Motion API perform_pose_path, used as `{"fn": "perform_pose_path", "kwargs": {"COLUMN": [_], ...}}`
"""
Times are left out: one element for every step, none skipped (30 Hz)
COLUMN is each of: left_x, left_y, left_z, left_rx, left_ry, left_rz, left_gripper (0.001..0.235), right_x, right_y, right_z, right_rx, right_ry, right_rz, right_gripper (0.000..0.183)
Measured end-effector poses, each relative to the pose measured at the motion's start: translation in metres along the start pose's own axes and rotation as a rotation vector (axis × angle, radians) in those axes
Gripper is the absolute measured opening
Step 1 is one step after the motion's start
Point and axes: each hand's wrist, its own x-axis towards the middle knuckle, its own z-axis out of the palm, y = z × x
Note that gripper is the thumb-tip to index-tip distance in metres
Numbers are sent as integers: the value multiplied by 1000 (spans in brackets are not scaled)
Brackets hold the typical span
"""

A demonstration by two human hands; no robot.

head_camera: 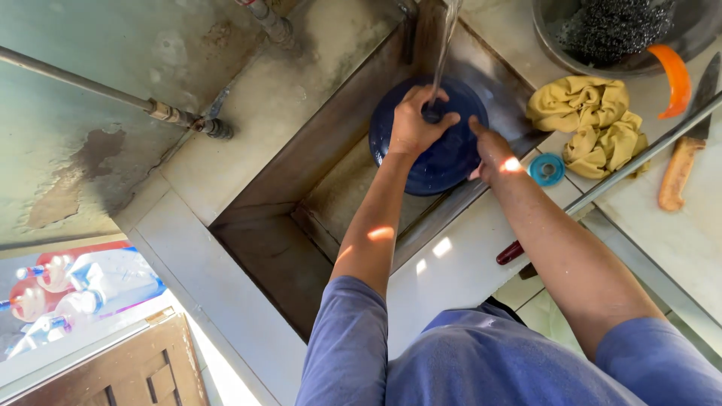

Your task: Cleaning and rinsing large water jugs and their plastic caps at a sink using a brush.

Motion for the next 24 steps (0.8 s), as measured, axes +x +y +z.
{"fn": "perform_pose_path", "kwargs": {"left_x": [0, 3, 3, 3, 2, 1, 2, 3, 1, -1, -2, -3, -4, -4, -5, -5, -6, -6, -7, -7, -7, -8, -8, -8], "left_y": [-7, -2, 4, 9, 10, 11, 13, 9, 6, 2, 3, 3, 4, 4, 5, 6, 4, 3, 2, 1, 1, 0, 1, 2], "left_z": [4, 3, 2, 1, 1, 1, 3, 6, 9, 12, 12, 13, 14, 12, 13, 13, 13, 14, 14, 15, 16, 17, 16, 16], "left_rx": [24, 25, 32, 39, 38, 55, 70, 67, 66, 66, 65, 37, 9, 10, -1, -12, -14, -25, -35, -37, -40, -44, -43, -34], "left_ry": [3, 8, 23, 38, 43, 72, 100, 105, 144, 183, 184, 200, 216, 215, 211, 206, 204, 208, 213, 211, 217, 222, 220, 216], "left_rz": [-11, -8, -25, -42, -40, -84, -125, -122, -127, -132, -133, -138, -139, -138, -159, -181, -179, -179, -179, -178, -183, -187, -187, -201], "left_gripper": [42, 42, 39, 36, 36, 34, 34, 34, 31, 30, 30, 27, 24, 24, 24, 24, 24, 25, 25, 25, 26, 26, 26, 27], "right_x": [11, 5, -2, -10, -15, -20, -24, -20, -17, -14, -17, -21, -24, -23, -22, -21, -23, -24, -25, -26, -26, -27, -29, -31], "right_y": [4, 0, -2, -3, -6, -8, -12, -11, -7, -3, -5, -6, -8, -7, -6, -6, -6, -7, -8, -8, -8, -8, -9, -11], "right_z": [-2, 0, 2, 4, 7, 11, 13, 13, 11, 10, 12, 14, 16, 17, 16, 15, 15, 15, 16, 15, 16, 17, 18, 19], "right_rx": [-63, -66, -91, -116, -120, -132, -144, -147, -204, -262, -263, -283, -299, -298, -311, -325, -322, -341, -360, -358, -367, -376, -375, -394], "right_ry": [-13, -16, -7, 2, 1, 43, 87, 88, 115, 141, 141, 128, 115, 115, 140, 165, 168, 162, 156, 158, 156, 154, 154, 158], "right_rz": [41, 37, 23, 9, 6, 22, 36, 30, 25, 21, 22, 32, 41, 40, 48, 55, 54, 39, 26, 25, 24, 24, 25, 29], "right_gripper": [67, 67, 70, 73, 73, 76, 81, 81, 89, 98, 98, 100, 101, 101, 104, 107, 107, 106, 105, 105, 106, 106, 106, 104]}}
